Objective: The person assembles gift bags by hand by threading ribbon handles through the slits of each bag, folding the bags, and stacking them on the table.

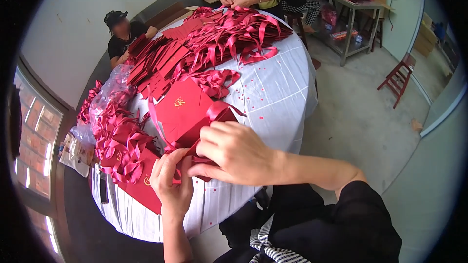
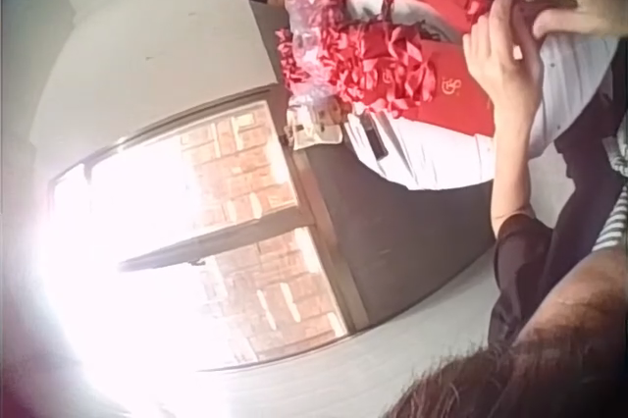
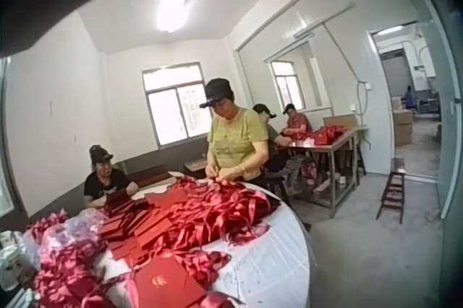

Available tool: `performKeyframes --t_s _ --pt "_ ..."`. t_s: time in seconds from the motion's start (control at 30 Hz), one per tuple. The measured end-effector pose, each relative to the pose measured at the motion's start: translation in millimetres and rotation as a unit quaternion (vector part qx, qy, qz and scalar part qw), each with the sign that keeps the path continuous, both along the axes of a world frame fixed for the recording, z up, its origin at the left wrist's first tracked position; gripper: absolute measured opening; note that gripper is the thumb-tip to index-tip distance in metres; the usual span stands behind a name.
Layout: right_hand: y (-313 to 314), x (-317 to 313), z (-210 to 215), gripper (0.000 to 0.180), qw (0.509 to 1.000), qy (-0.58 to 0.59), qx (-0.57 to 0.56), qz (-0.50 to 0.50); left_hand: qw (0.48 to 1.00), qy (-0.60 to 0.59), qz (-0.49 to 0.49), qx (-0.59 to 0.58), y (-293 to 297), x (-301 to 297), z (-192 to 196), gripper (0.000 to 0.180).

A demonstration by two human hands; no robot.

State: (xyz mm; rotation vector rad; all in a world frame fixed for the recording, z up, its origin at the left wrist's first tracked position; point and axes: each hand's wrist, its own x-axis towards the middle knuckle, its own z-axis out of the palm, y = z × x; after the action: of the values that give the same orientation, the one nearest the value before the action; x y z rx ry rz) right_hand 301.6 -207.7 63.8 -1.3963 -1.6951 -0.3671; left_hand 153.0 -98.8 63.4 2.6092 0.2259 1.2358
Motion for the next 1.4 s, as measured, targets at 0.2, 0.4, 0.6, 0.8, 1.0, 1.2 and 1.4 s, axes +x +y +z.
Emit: performKeyframes --t_s 0.2,0.4,0.6,0.8,1.0,1.2,1.4 --pt "-31 15 -33 0.012 0.979 0.154 -0.106 0.078 1.000 -0.001 0.031 -0.005 -2 1 -2 0.020" --pt "-75 47 -26 0.007 0.929 0.298 -0.211 0.069 0.989 0.026 0.112 0.097 -6 2 8 0.014" --pt "-104 65 -22 0.008 0.949 0.267 -0.167 0.023 0.988 0.082 0.075 0.106 -17 12 25 0.019" --pt "-106 61 -19 0.009 0.935 0.342 -0.093 0.012 0.982 0.173 0.010 0.074 -13 26 39 0.030" --pt "-71 52 -26 0.007 0.840 0.489 0.118 0.205 0.988 0.146 -0.039 -0.023 4 41 35 0.009" --pt "-37 27 -23 0.011 0.681 0.623 0.038 0.383 0.970 0.148 -0.060 -0.182 17 44 32 0.013" --pt "-20 11 -20 0.019 0.790 0.575 -0.109 0.182 0.926 0.138 -0.119 -0.332 27 44 25 0.018"
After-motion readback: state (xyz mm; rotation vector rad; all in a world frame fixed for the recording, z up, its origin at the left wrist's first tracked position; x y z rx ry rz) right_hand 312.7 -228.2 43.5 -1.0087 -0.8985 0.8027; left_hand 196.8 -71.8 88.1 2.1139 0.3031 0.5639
